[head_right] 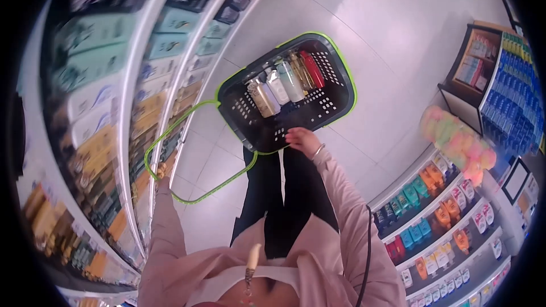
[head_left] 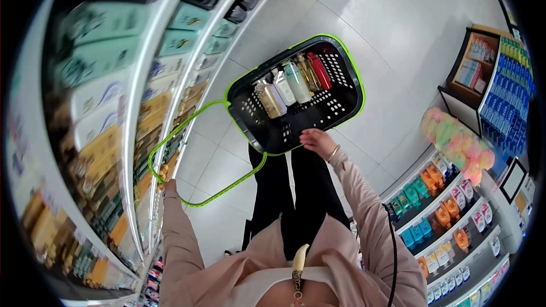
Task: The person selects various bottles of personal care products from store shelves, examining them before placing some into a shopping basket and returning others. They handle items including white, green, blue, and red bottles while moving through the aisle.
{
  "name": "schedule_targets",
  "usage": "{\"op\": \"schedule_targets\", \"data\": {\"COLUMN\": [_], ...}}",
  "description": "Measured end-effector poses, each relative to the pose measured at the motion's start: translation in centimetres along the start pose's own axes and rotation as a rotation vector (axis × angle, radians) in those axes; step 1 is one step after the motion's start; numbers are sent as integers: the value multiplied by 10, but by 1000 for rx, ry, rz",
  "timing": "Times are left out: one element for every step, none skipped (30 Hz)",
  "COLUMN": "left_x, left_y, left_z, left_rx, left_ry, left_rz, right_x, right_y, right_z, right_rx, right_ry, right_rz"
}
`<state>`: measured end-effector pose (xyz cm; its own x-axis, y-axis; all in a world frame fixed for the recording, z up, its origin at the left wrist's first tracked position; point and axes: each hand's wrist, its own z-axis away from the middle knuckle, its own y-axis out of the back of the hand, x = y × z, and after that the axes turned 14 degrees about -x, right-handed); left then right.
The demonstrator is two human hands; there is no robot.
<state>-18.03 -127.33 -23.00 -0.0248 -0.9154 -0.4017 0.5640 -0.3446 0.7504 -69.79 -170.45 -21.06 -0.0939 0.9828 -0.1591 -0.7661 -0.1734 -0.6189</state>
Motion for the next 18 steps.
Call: {"op": "schedule_targets", "data": {"left_x": [61,79,144,210,278,320,374,420,462,498,535,570,600,628,652,670,687,702], "left_y": [10,-1,1,6,10,-22,-34,-48,-70,-110,-138,-176,-201,-226,-245,-262,-281,-299], "left_z": [42,22,73,132,193,203,242,275,293,294,298,288,287,282,283,282,273,265], "left_rx": [132,189,225,368,58,-154,-413,-390,-495,-374,-491,-456,-427,-417,-403,-394,-385,-372], "left_ry": [92,-310,-597,-953,-1079,-1302,-1460,-1649,-1742,-1825,-1753,-1766,-1692,-1654,-1642,-1625,-1629,-1640], "left_rz": [-200,-109,-34,-117,85,139,161,-8,-15,-39,-46,-43,-99,-115,-94,-73,-68,-57], "right_x": [-6,-5,-12,-21,-24,-30,-39,-35,-32,-32,-37,-35,-39,-43,-42,-38,-32,-27], "right_y": [29,62,87,105,130,151,163,189,206,219,224,239,244,249,257,268,281,293], "right_z": [-10,-22,-33,-44,-59,-77,-90,-114,-133,-152,-167,-184,-195,-211,-221,-232,-244,-252], "right_rx": [47,79,122,207,213,287,354,380,420,475,550,548,581,752,803,822,851,879], "right_ry": [9,80,118,142,211,232,240,252,269,235,225,220,234,177,195,171,129,95], "right_rz": [-42,-69,-97,-183,-272,-355,-349,-378,-345,-367,-444,-410,-434,-478,-465,-492,-483,-469]}}
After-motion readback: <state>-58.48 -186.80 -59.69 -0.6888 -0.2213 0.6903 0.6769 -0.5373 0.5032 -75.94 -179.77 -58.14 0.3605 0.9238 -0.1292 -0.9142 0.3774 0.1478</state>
